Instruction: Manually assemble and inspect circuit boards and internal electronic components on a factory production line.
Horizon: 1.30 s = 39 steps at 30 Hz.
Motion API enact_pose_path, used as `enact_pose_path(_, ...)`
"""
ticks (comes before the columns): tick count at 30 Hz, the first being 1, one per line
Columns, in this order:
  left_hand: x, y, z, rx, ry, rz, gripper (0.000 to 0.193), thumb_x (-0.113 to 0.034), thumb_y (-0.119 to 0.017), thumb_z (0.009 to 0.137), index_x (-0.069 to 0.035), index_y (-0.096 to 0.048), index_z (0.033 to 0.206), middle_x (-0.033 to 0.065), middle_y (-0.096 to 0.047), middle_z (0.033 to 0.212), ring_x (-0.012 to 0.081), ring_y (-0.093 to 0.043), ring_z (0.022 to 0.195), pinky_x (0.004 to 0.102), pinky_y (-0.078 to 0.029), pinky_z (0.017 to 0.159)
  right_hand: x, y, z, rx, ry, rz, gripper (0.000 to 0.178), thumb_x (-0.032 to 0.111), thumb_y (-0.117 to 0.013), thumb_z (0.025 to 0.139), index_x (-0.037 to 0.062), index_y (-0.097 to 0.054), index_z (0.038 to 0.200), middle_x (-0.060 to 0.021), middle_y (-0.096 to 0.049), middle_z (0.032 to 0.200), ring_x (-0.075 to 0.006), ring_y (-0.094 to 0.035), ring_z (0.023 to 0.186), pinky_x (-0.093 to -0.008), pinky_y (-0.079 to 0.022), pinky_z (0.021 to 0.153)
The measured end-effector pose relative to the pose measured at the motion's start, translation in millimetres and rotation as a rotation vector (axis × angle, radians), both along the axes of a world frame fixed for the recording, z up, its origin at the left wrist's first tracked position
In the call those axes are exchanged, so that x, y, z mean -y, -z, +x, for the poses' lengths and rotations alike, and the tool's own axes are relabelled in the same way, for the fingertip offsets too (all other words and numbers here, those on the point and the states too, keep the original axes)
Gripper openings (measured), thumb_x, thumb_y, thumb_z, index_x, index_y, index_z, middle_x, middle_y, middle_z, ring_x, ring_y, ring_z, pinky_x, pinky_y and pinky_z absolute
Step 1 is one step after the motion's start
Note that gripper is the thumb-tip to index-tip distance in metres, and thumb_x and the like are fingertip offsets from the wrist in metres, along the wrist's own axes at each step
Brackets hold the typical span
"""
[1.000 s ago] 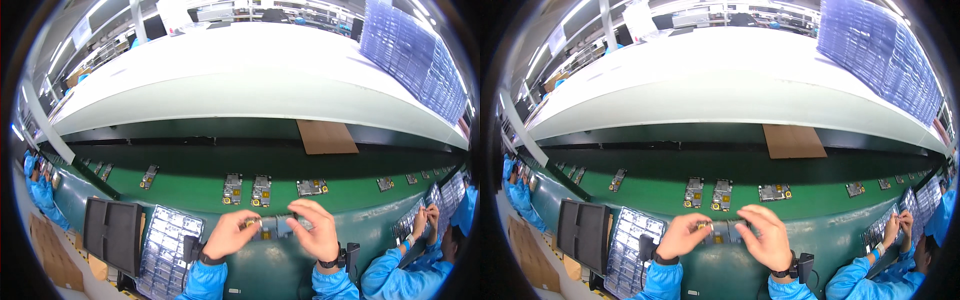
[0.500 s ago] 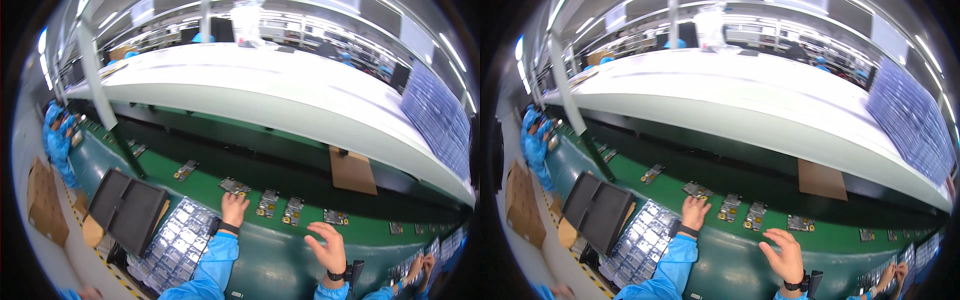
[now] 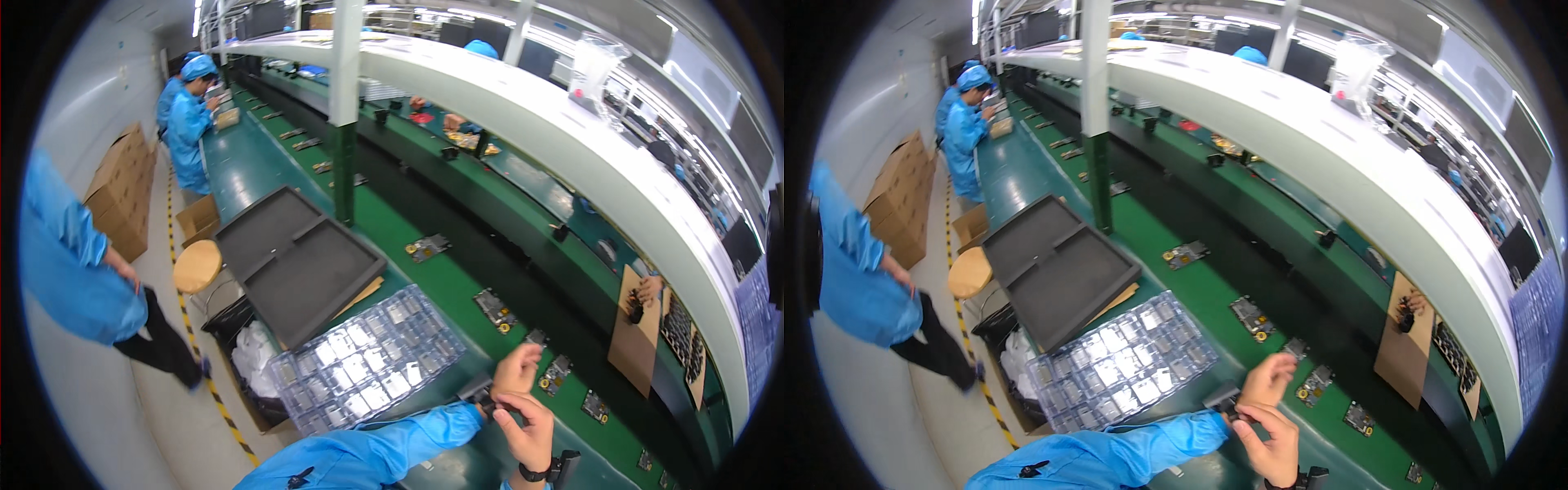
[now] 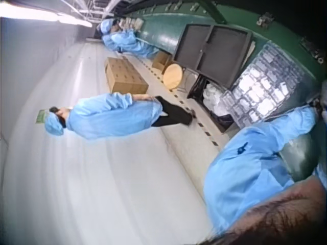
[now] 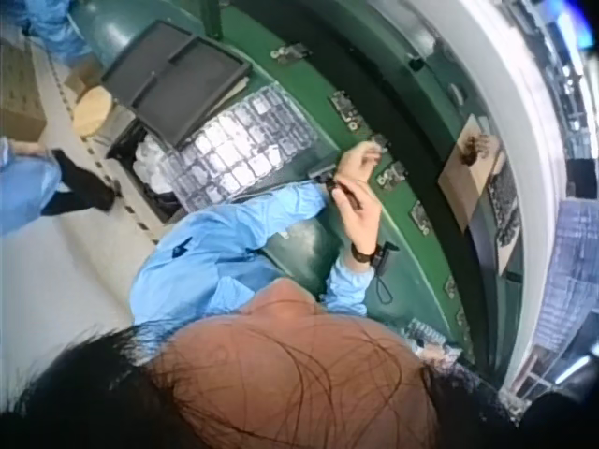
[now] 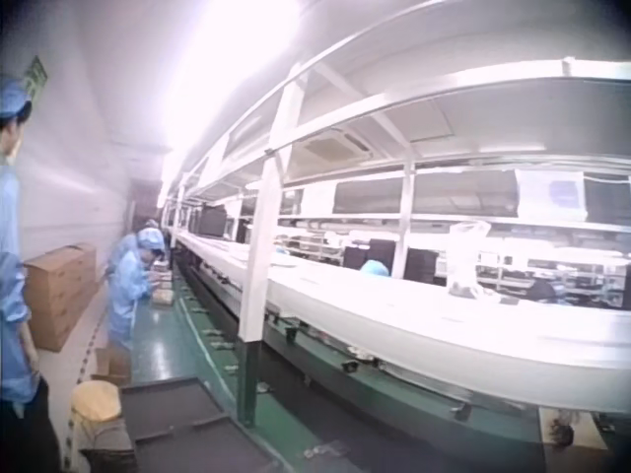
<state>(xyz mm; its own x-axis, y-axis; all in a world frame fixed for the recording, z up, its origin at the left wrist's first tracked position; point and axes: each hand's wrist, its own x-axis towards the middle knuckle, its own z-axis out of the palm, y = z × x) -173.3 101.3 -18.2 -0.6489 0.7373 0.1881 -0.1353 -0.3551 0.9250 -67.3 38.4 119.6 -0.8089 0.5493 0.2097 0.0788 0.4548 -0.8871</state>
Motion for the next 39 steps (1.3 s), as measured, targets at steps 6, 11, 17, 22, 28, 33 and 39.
enact_pose_path(6, 83, 47, 67, 0.196, 0.05, 0.233, 0.039, -0.013, -0.061, 0.101, -0.003, -0.05, 0.137, 0.0147, -0.06, 0.128, 0.0241, -0.062, 0.117, 0.042, -0.053, 0.1, 29, -17, -66, -0.028, -0.291, 0.35, 0.023, 0.009, -0.078, 0.084, 0.0015, -0.075, 0.107, -0.0142, -0.073, 0.108, -0.0301, -0.07, 0.097, -0.0369, -0.054, 0.085)
enact_pose_path(11, 243, -39, 63, -0.079, 0.419, -0.179, 0.033, -0.005, -0.062, 0.099, -0.003, -0.054, 0.13, 0.0088, -0.064, 0.111, 0.0133, -0.067, 0.09, 0.03, -0.056, 0.078, -5, 20, -103, 0.148, -0.499, 0.581, 0.027, 0.014, -0.078, 0.083, 0.0108, -0.077, 0.11, -0.0084, -0.071, 0.117, -0.0331, -0.061, 0.113, -0.0429, -0.049, 0.097)
enact_pose_path(17, 382, -53, -17, -0.43, -0.329, -0.29, 0.017, 0.007, -0.057, 0.093, -0.001, -0.071, 0.1, 0.0139, -0.073, 0.105, 0.0173, -0.072, 0.083, 0.0299, -0.057, 0.07, -17, 107, -113, 0.125, -0.453, 0.742, 0.022, 0.019, -0.081, 0.08, 0.0203, -0.082, 0.101, -0.0021, -0.072, 0.119, -0.0311, -0.055, 0.122, -0.0498, -0.04, 0.109)
enact_pose_path(22, 435, 18, -57, -0.106, -0.923, -0.108, 0.041, 0.002, -0.06, 0.094, 0.002, -0.051, 0.135, 0.0131, -0.06, 0.119, 0.0166, -0.062, 0.095, 0.0273, -0.052, 0.083, -9, 84, -122, 0.119, -0.457, 0.758, 0.018, 0.024, -0.082, 0.078, 0.0277, -0.083, 0.096, 0.0061, -0.073, 0.114, -0.0271, -0.055, 0.123, -0.0625, -0.026, 0.117)
enact_pose_path(28, 432, 26, -74, 0.109, -0.851, -0.418, 0.061, -0.001, -0.065, 0.093, 0.0, -0.039, 0.148, 0.0126, -0.05, 0.133, 0.0169, -0.055, 0.105, 0.0316, -0.051, 0.091, -14, 57, -132, 0.255, -0.525, 0.791, 0.012, 0.029, -0.082, 0.081, 0.029, -0.082, 0.093, 0.0057, -0.068, 0.101, -0.0205, -0.059, 0.114, -0.0657, -0.026, 0.114)
enact_pose_path(33, 444, 33, -79, 0.054, -0.808, -0.435, 0.062, 0.001, -0.066, 0.091, 0.003, -0.04, 0.147, 0.0166, -0.051, 0.134, 0.0225, -0.057, 0.11, 0.0319, -0.056, 0.085, -15, 65, -130, 0.175, -0.471, 0.719, 0.012, 0.026, -0.082, 0.081, 0.0274, -0.082, 0.093, 0.0044, -0.065, 0.097, -0.0205, -0.06, 0.11, -0.0641, -0.028, 0.113)
enact_pose_path(39, 442, 27, -74, -0.1, -0.837, -0.387, 0.05, 0.001, -0.061, 0.095, 0.009, -0.047, 0.142, 0.0202, -0.057, 0.137, 0.024, -0.059, 0.119, 0.0313, -0.054, 0.093, -7, 81, -128, -0.058, -0.37, 0.54, 0.016, 0.017, -0.083, 0.078, 0.0241, -0.081, 0.092, 0.0049, -0.065, 0.098, -0.0225, -0.059, 0.116, -0.0676, -0.026, 0.114)
